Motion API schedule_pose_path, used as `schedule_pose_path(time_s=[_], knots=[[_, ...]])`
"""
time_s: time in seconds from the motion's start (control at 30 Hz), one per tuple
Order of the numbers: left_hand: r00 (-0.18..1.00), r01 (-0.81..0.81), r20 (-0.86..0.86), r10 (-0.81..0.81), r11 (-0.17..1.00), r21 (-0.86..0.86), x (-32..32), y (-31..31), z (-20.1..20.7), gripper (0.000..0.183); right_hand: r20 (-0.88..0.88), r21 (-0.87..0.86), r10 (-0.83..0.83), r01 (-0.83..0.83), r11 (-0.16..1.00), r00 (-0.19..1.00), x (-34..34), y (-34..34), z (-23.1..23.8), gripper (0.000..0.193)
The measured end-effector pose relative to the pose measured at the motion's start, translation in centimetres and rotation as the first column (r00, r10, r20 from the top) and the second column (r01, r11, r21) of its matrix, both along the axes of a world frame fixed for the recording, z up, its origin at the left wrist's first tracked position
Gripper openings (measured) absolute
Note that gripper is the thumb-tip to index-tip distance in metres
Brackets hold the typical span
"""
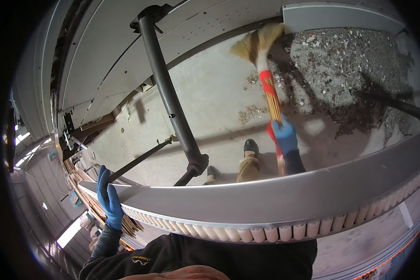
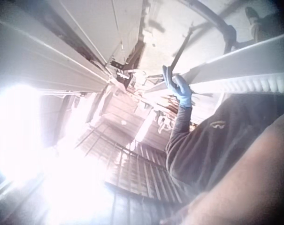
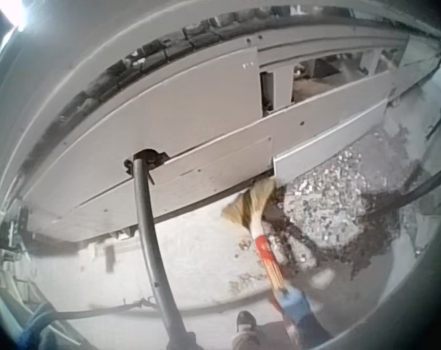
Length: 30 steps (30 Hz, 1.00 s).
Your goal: The person sweeps debris from a curved industrial machine surface using a broom, then uses a dustpan to collect the swept material and empties it into a large bag. The person wears blue gloves and works in a factory-like setting with visible machinery and storage bags.
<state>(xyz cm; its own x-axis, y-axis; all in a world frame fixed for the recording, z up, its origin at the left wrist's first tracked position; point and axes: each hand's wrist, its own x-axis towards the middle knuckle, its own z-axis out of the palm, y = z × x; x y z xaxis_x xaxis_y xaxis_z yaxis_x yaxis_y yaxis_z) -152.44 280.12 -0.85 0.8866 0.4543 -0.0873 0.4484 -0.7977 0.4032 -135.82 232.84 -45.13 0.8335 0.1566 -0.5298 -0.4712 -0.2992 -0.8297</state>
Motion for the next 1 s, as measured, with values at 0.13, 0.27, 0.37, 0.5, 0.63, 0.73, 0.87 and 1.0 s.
schedule_pose_path(time_s=[0.13,0.27,0.37,0.5,0.63,0.73,0.87,1.0], knots=[[1.000,0.002,-0.016,-0.002,1.000,-0.008,0.0,0.0,-0.3,0.044,0.126,-0.177,0.026,-0.004,0.984,0.992,11.0,6.4,-6.6,0.039],[0.999,0.002,-0.032,-0.002,1.000,-0.014,0.0,0.2,-0.4,0.044,0.042,-0.326,0.048,-0.032,0.945,0.998,15.3,8.1,-9.7,0.040],[0.999,-0.020,-0.028,0.019,0.999,-0.040,-0.1,0.3,-0.4,0.044,-0.048,-0.350,0.052,-0.066,0.934,0.997,11.1,3.9,-8.8,0.041],[0.999,-0.017,-0.032,0.016,0.999,-0.035,-0.1,0.2,-0.2,0.044,-0.270,-0.239,-0.068,0.002,0.971,0.960,2.3,-4.3,-4.0,0.042],[0.999,-0.020,-0.027,0.018,0.996,-0.090,0.1,0.2,-0.1,0.043,-0.372,-0.159,-0.211,0.162,0.974,0.904,-3.0,-9.6,1.5,0.045],[0.999,0.000,-0.039,-0.002,0.998,-0.069,0.1,0.3,0.0,0.042,-0.095,-0.411,-0.040,-0.003,0.912,0.995,-6.4,-10.9,3.9,0.049],[1.000,0.021,-0.011,-0.022,0.994,-0.107,0.0,0.4,0.1,0.040,-0.142,-0.445,-0.011,-0.054,0.894,0.990,-10.8,-11.1,5.7,0.048],[1.000,0.016,-0.003,-0.017,0.996,-0.091,-0.3,0.5,0.0,0.039,-0.216,-0.466,0.020,-0.121,0.876,0.976,-13.5,-10.6,7.4,0.048]])
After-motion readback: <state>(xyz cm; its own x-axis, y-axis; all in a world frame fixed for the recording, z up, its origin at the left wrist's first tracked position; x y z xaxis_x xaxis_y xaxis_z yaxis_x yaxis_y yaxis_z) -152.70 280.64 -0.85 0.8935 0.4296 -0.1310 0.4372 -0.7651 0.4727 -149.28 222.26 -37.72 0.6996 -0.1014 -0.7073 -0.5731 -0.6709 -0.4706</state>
